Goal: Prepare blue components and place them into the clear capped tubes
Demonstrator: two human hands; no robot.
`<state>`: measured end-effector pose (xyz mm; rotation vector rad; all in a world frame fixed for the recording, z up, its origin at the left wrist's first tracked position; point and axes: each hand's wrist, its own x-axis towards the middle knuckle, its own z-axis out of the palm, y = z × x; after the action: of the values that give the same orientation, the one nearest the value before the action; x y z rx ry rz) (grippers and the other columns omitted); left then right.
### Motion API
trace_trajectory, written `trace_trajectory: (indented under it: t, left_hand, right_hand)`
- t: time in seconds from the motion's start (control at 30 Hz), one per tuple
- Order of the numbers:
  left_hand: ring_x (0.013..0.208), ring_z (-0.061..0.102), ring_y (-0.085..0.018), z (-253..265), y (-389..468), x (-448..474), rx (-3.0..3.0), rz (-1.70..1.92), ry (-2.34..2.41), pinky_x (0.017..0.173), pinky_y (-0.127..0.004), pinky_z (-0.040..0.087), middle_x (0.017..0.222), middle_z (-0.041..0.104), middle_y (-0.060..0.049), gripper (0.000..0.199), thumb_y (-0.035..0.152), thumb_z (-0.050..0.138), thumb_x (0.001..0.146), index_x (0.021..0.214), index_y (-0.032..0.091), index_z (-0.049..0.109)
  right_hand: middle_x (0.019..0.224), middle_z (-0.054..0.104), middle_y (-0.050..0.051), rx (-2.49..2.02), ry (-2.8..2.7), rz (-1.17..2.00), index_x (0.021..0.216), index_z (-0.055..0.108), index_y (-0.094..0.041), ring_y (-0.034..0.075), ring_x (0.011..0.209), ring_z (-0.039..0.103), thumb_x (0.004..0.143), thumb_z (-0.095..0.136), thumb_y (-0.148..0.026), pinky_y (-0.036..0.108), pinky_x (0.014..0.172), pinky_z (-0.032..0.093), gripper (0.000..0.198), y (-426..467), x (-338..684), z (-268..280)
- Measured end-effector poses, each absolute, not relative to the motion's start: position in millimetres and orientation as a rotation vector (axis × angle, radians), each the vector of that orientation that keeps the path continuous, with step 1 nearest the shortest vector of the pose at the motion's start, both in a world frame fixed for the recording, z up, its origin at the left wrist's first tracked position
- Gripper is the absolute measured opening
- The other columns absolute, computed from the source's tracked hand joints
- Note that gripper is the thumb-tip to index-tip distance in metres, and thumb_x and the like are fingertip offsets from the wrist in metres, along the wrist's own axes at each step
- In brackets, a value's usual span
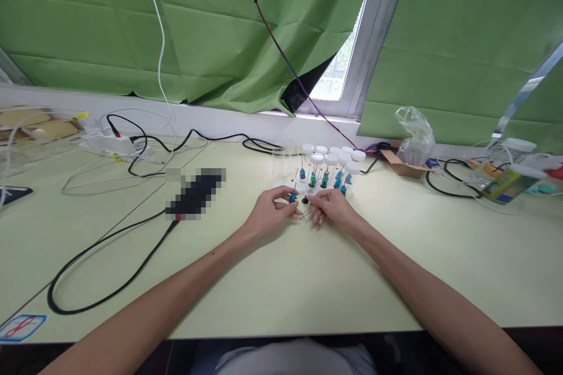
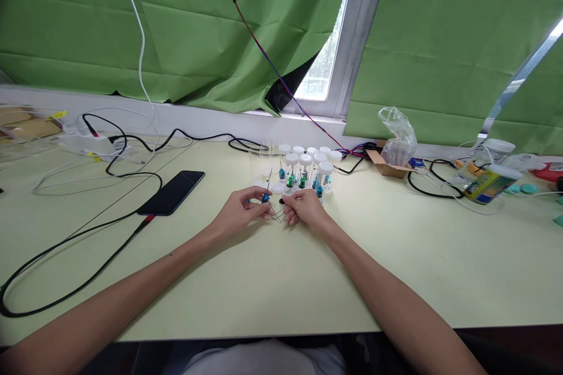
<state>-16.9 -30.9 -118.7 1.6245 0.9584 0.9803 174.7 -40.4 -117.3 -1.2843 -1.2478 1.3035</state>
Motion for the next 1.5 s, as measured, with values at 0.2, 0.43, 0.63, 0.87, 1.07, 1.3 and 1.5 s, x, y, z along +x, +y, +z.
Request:
trace_trajectory:
  t: [0.2,0.43,0.63,0.87,1.07,1.3,1.5]
  left_hand:
    - [0.077,0.074,-0.023,-113.8,-33.1,-16.8,1.609,0.999,0.908,0.075,-0.034,0.058,0.108,0.061,-0.008,0.039,0.044,0.071,0.076,0.105,0.019,0.065]
    - [0.083,0.073,-0.024,-111.1,-34.4,-16.6,1.582,1.011,0.828,0.079,-0.037,0.058,0.106,0.06,-0.007,0.038,0.042,0.07,0.079,0.108,0.018,0.064]
    - [0.082,0.073,-0.024,-110.0,-32.9,-16.9,1.518,1.049,0.774,0.08,-0.037,0.06,0.097,0.062,-0.005,0.039,0.041,0.074,0.075,0.103,0.017,0.064]
    - [0.082,0.073,-0.024,-104.3,-34.7,-15.5,1.439,1.077,0.753,0.081,-0.039,0.06,0.092,0.062,-0.003,0.039,0.039,0.078,0.071,0.1,0.017,0.066]
    - [0.086,0.073,-0.026,-105.6,-33.2,-15.6,1.375,1.085,0.725,0.086,-0.042,0.059,0.093,0.065,-0.005,0.04,0.038,0.08,0.07,0.101,0.016,0.066]
    - [0.09,0.072,-0.026,-109.1,-30.3,-17.5,1.385,1.086,0.689,0.085,-0.042,0.058,0.095,0.067,-0.006,0.039,0.039,0.076,0.075,0.105,0.017,0.065]
    - [0.09,0.072,-0.026,-108.0,-31.1,-17.5,1.357,1.094,0.671,0.086,-0.041,0.058,0.095,0.068,-0.006,0.038,0.038,0.076,0.075,0.103,0.017,0.065]
  right_hand:
    - [0.05,0.06,0.001,-1.249,-1.184,1.377,0.062,0.062,-0.011,0.007,0.038,0.053,0.078,0.076,-0.036,0.016,0.037,0.045,0.033,-34.4,178.3,-124.7]
    - [0.051,0.058,-0.001,-1.198,-1.09,1.501,0.061,0.061,-0.011,0.004,0.039,0.049,0.079,0.076,-0.033,0.014,0.037,0.04,0.032,-32.0,180.2,-126.8]
    - [0.05,0.055,-0.003,-1.192,-1.024,1.578,0.061,0.059,-0.011,0.003,0.039,0.047,0.079,0.076,-0.029,0.012,0.036,0.039,0.031,-33.9,178.6,-120.8]
    - [0.05,0.054,-0.004,-1.14,-0.919,1.676,0.062,0.059,-0.01,0.002,0.039,0.047,0.083,0.073,-0.022,0.01,0.036,0.038,0.027,-34.9,178.3,-118.5]
    - [0.049,0.053,-0.005,-1.125,-0.851,1.726,0.066,0.058,-0.01,0.001,0.038,0.047,0.086,0.068,-0.018,0.008,0.037,0.039,0.024,-34.1,179.2,-119.5]
    - [0.051,0.053,-0.005,-1.108,-0.752,1.811,0.072,0.057,-0.011,0.001,0.038,0.048,0.093,0.059,-0.013,0.007,0.037,0.041,0.021,-34.4,178.8,-116.0]
    - [0.053,0.052,-0.005,-1.088,-0.668,1.864,0.076,0.056,-0.012,0.001,0.038,0.047,0.094,0.055,-0.012,0.006,0.037,0.042,0.018,-35.0,177.3,-112.9]
